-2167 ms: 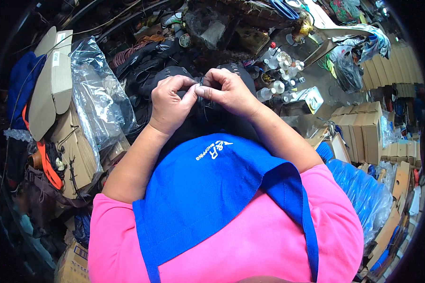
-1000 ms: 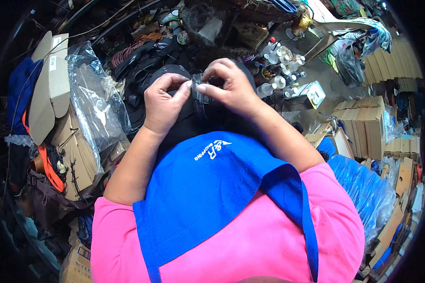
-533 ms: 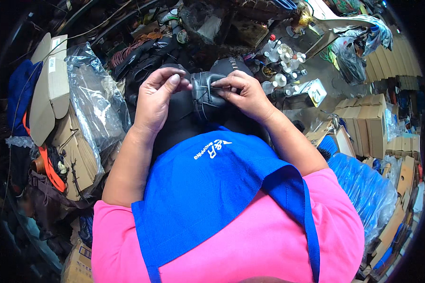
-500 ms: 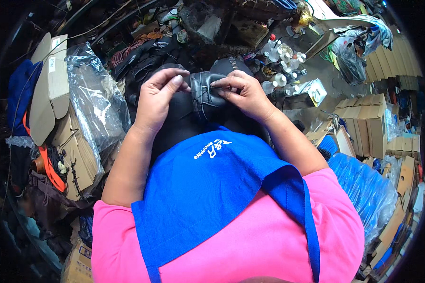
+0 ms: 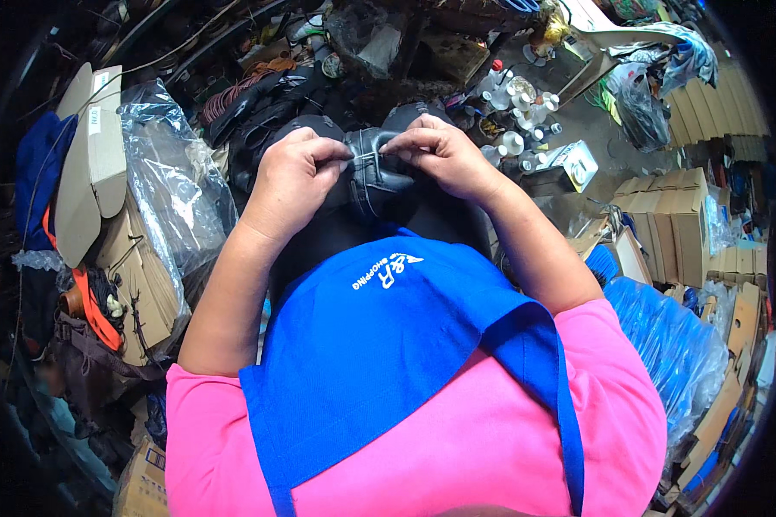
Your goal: Stitching leather components of a shoe by hand using a needle and thread.
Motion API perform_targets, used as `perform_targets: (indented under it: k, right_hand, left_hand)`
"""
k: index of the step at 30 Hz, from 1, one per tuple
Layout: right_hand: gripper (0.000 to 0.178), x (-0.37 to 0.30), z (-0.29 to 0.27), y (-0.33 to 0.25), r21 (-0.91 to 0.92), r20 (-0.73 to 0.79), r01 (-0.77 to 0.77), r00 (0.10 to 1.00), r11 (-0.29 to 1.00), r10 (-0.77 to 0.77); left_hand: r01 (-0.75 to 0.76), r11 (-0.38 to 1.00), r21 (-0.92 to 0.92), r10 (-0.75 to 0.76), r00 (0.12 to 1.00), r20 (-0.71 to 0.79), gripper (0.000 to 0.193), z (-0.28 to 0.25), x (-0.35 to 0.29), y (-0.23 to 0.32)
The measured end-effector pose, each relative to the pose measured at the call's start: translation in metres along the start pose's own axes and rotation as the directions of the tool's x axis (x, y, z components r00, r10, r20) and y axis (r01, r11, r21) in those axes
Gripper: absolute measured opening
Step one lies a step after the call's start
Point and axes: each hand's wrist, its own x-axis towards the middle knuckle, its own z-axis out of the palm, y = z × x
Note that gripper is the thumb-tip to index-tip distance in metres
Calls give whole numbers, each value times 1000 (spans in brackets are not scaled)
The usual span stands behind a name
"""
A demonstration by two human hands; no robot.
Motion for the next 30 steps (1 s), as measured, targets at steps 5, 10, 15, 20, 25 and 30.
perform_targets:
  k: [5,10,15,20,25,30]
  right_hand:
    - [23,2,-1,4,9,29,-5,1000,1000,5]
    - [23,4,-1,5,24,56,-13,998,1000,11]
    - [23,5,-1,3,32,64,-4,998,999,1]
    - [23,5,-1,3,40,73,-10,997,999,7]
    - [22,6,-1,4,48,71,-17,997,999,13]
    - [21,6,-3,1,61,91,-41,995,997,35]
  left_hand:
    - [42,999,-12,-41,999,35,16,-2,0,1]
    - [47,998,49,-49,998,49,15,-5,1,3]
    - [75,994,84,-82,993,85,15,-9,2,9]
    - [94,989,115,-106,989,104,16,-11,3,14]
    - [61,991,119,-75,990,118,17,-12,7,12]
    - [-129,979,157,100,979,176,18,-14,22,8]
